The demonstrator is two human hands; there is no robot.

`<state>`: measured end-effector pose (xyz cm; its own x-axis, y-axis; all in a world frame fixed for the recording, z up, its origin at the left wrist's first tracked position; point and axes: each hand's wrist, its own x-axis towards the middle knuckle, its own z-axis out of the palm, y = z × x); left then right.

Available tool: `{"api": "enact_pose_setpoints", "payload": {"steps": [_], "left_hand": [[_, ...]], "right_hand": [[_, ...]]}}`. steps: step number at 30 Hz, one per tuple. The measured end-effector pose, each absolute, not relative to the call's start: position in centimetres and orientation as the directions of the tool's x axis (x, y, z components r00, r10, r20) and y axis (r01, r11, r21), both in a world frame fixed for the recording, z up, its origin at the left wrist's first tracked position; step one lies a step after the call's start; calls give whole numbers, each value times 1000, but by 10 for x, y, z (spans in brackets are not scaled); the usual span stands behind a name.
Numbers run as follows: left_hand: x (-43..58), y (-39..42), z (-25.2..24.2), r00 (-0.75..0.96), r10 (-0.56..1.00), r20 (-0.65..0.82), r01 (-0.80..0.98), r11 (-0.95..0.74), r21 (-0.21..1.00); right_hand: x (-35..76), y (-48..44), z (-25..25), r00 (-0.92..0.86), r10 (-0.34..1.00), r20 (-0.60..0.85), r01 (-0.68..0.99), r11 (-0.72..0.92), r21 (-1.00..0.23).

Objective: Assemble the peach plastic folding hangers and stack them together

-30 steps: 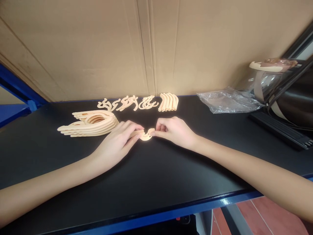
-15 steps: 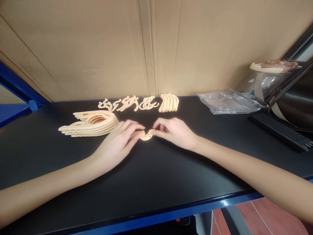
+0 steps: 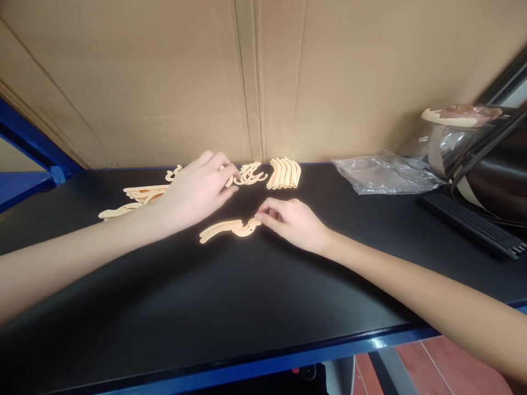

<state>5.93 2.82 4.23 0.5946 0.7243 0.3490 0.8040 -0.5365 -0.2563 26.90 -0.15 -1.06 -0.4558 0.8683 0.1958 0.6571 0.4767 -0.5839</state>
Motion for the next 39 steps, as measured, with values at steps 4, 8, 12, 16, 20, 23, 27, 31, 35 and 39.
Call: {"api": "enact_pose_setpoints", "payload": {"steps": [4, 8, 12, 16, 20, 23, 27, 31, 35, 39], "left_hand": [[67, 59, 44, 563, 809, 169, 816, -513, -265], [73, 73, 43, 547, 832, 97, 821, -510, -256], [76, 80, 46, 574, 818, 42, 796, -545, -265], [76, 89, 50, 647, 762, -9, 730, -623, -279], [75, 87, 54, 701, 713, 13, 680, -662, -315], [73, 71, 57, 732, 677, 76, 658, -673, -338], [66, 32, 56, 798, 557, 230, 601, -701, -384], [60, -20, 47, 927, 308, 214, 375, -785, -493], [52, -60, 33, 957, 199, 213, 288, -766, -576], [36, -69, 25, 968, 166, 186, 241, -814, -528]], "right_hand": [[270, -1, -10, -464, 865, 191, 651, 479, -588], [271, -1, -11, -468, 861, 197, 647, 486, -588], [272, -1, -11, -462, 863, 206, 651, 487, -582], [272, -1, -10, -459, 865, 202, 654, 483, -583], [273, -1, -9, -433, 879, 200, 666, 462, -586], [274, 2, -9, -401, 890, 217, 659, 445, -607], [277, 6, -10, -347, 902, 255, 647, 427, -632], [280, 11, -10, -293, 915, 279, 660, 404, -633], [288, 18, -5, -255, 915, 311, 693, 398, -601], [303, 31, 2, -207, 870, 448, 808, 410, -423]]}}
